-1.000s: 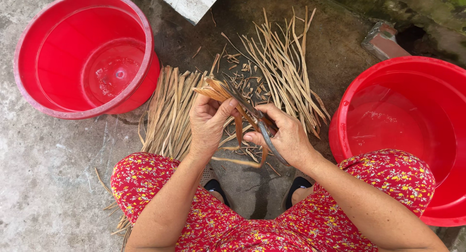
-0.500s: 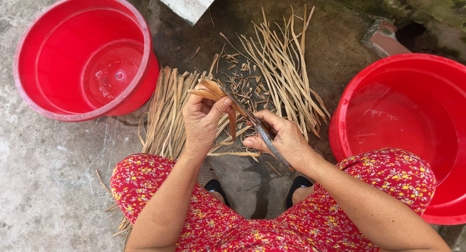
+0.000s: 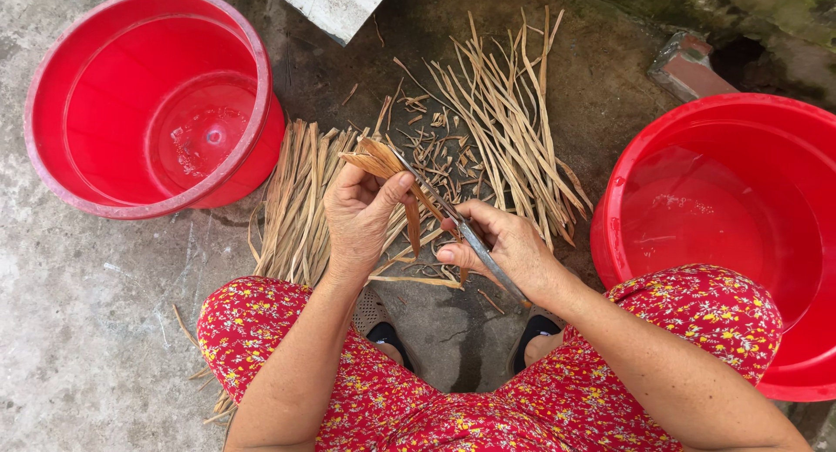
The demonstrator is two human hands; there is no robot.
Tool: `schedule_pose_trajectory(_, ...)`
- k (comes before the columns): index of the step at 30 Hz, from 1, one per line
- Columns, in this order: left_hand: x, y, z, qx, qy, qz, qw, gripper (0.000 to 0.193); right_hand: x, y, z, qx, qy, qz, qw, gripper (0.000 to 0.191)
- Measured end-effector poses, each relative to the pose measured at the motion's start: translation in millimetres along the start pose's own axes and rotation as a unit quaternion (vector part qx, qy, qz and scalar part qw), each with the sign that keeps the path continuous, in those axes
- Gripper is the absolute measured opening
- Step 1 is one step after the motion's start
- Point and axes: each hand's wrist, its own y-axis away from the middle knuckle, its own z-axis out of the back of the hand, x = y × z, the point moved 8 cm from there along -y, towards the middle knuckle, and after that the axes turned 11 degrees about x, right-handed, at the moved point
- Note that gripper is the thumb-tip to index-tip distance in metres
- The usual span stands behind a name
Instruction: The person sits on the ground and trims dried plant strips with scissors, cutting off ends and thinning each strip one at a time. They place trimmed strips into a pile on the left, drop scraps in the middle, and occasionally gather and reposition the piles.
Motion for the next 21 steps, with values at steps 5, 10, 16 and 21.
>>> schedule_pose_trajectory(5,-2.4,0.3,2.2,-0.011,0.029,-0.005,1.0,0.019,12.2,4.7,3.0,-0.038,0.096,0.003,0.995,0.054)
schedule_pose_trajectory(10,3.8,-2.3,-4.2,0.014,0.113,0.033,0.993,0.021,42.0,12.8,10.7,-0.131,0.263,0.079,0.953,0.066)
schedule_pose_trajectory(16,14.7,2.0,-14.8,0.036,0.189,0.088,0.977,0.023,58.4,18.3,14.0,-0.187,0.306,0.136,0.924,0.068)
schedule_pose_trajectory(21,15.9,0.9,-16.1,0.059,0.203,0.088,0.973,0.02,68.9,22.3,15.5,-0.181,0.344,0.2,0.899,0.069)
